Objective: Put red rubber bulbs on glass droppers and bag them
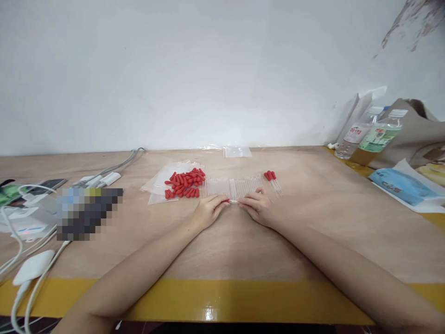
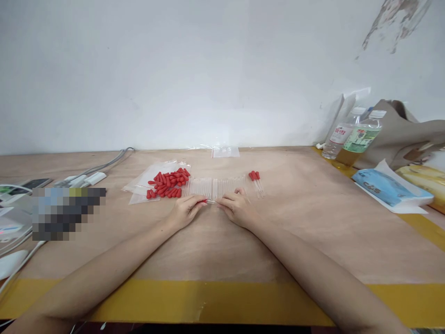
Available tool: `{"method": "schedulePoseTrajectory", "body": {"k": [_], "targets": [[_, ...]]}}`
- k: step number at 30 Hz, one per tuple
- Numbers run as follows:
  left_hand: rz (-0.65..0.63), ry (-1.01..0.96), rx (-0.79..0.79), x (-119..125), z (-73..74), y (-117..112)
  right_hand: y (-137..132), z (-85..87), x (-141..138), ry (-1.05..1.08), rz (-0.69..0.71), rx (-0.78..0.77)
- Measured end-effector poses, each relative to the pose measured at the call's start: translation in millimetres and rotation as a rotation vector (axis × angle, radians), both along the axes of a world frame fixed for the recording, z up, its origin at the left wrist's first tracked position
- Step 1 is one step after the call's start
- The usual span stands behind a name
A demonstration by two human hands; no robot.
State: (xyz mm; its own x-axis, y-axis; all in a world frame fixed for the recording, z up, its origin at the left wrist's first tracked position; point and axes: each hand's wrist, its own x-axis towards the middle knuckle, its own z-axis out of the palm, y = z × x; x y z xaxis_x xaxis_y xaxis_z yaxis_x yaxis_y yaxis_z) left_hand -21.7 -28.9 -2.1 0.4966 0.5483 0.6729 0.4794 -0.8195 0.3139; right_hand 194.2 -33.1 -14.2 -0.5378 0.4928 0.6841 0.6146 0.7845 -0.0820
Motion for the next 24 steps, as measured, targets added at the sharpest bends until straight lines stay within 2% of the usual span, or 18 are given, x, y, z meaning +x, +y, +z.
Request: {"method": "schedulePoseTrajectory", "body": {"k": [5,13,24], "targets": [[-0.056,0.069,0.002,0,1.5,-2,-3,11.1,4,-0.068,-0.012,0.031],[-0.046,0.141,0.019,1,3.7,-3,-12,22.7,0,-0.185,-0.088,0.115],[-0.103,0.162,-0.042,3,5.1,-2,-10,13.4,-9,-0.137,-0.070,-0.062]]}}
